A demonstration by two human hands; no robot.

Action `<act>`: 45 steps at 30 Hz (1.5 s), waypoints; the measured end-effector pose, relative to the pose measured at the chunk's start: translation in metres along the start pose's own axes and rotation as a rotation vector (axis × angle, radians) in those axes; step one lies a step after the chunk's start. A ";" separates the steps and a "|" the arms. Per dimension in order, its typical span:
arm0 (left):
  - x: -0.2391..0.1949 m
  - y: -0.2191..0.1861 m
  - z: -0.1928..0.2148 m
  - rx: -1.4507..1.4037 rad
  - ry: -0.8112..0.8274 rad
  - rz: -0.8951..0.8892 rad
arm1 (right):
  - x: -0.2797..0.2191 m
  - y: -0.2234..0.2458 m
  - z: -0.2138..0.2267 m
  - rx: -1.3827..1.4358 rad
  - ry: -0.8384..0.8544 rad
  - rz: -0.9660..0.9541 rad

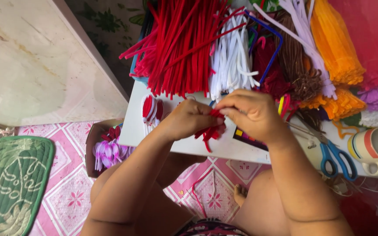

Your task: Bundling and twisting red pipe cleaners into small decorative shapes

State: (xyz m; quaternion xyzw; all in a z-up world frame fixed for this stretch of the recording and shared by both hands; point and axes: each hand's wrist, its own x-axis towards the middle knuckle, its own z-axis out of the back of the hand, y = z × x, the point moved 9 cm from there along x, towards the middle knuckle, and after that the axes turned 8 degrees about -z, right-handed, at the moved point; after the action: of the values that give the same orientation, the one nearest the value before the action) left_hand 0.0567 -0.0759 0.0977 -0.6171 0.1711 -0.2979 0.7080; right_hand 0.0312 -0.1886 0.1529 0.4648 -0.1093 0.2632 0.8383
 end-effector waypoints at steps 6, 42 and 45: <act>-0.001 0.037 0.008 0.028 0.019 0.043 | 0.001 -0.031 -0.025 0.046 0.041 -0.010; -0.013 0.040 0.028 0.041 -0.122 -0.238 | 0.054 -0.175 0.041 -0.831 0.098 0.002; -0.016 0.033 0.025 0.027 -0.138 -0.256 | 0.036 -0.158 0.053 -0.768 -0.032 0.246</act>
State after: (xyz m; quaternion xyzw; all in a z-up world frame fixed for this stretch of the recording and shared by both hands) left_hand 0.0669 -0.0441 0.0678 -0.6434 0.0378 -0.3451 0.6823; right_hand 0.1504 -0.2887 0.0834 0.1052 -0.2676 0.2943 0.9114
